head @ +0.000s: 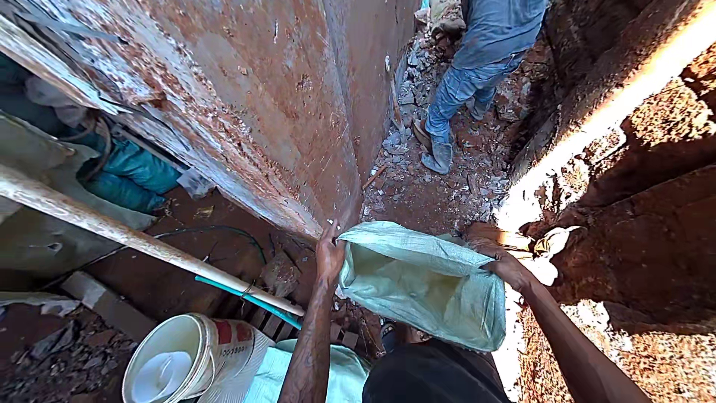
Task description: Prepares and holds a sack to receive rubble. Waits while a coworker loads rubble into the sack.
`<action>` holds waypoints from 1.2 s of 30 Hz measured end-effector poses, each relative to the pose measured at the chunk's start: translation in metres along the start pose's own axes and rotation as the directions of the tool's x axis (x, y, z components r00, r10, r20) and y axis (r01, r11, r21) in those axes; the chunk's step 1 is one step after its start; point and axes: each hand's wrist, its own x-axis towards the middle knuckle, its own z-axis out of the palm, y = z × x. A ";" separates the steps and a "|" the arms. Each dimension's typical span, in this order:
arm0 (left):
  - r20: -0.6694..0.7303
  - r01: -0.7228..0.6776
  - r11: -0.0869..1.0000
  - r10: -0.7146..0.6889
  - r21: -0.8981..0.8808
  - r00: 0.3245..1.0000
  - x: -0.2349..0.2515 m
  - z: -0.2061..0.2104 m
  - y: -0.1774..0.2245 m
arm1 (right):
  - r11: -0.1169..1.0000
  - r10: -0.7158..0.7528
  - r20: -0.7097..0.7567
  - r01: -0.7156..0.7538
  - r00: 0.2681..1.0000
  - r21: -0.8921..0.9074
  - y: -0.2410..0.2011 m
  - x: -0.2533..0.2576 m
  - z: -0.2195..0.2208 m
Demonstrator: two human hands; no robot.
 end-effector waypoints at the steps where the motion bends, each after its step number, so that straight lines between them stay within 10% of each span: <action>1: -0.016 0.022 0.999 -0.023 -0.037 1.000 -0.002 0.003 -0.003 | 0.999 0.002 -0.008 -0.002 1.000 0.052 0.002 -0.004 0.003; 7: -0.040 0.102 0.982 -0.109 -0.156 0.993 -0.012 0.026 -0.010 | 0.986 0.049 0.137 -0.070 0.989 0.153 0.004 -0.026 0.025; 15: -0.046 0.112 0.979 -0.122 -0.169 0.992 -0.005 0.031 0.010 | 0.953 0.198 -0.431 -0.070 0.881 0.294 0.004 -0.023 0.036; 22: -0.127 0.217 0.976 -0.214 0.006 0.968 -0.056 0.038 -0.010 | 0.809 0.404 -0.522 -0.027 0.751 0.588 -0.003 -0.030 0.048; 29: -0.003 0.625 0.736 -0.648 -0.260 0.762 -0.103 0.096 -0.058 | 0.772 0.300 -0.440 0.056 0.846 0.633 0.003 -0.042 0.067; 36: 0.029 0.667 0.742 -0.667 -0.070 0.745 -0.090 0.135 -0.058 | 0.750 0.225 -0.422 0.120 0.878 0.650 0.001 -0.050 0.060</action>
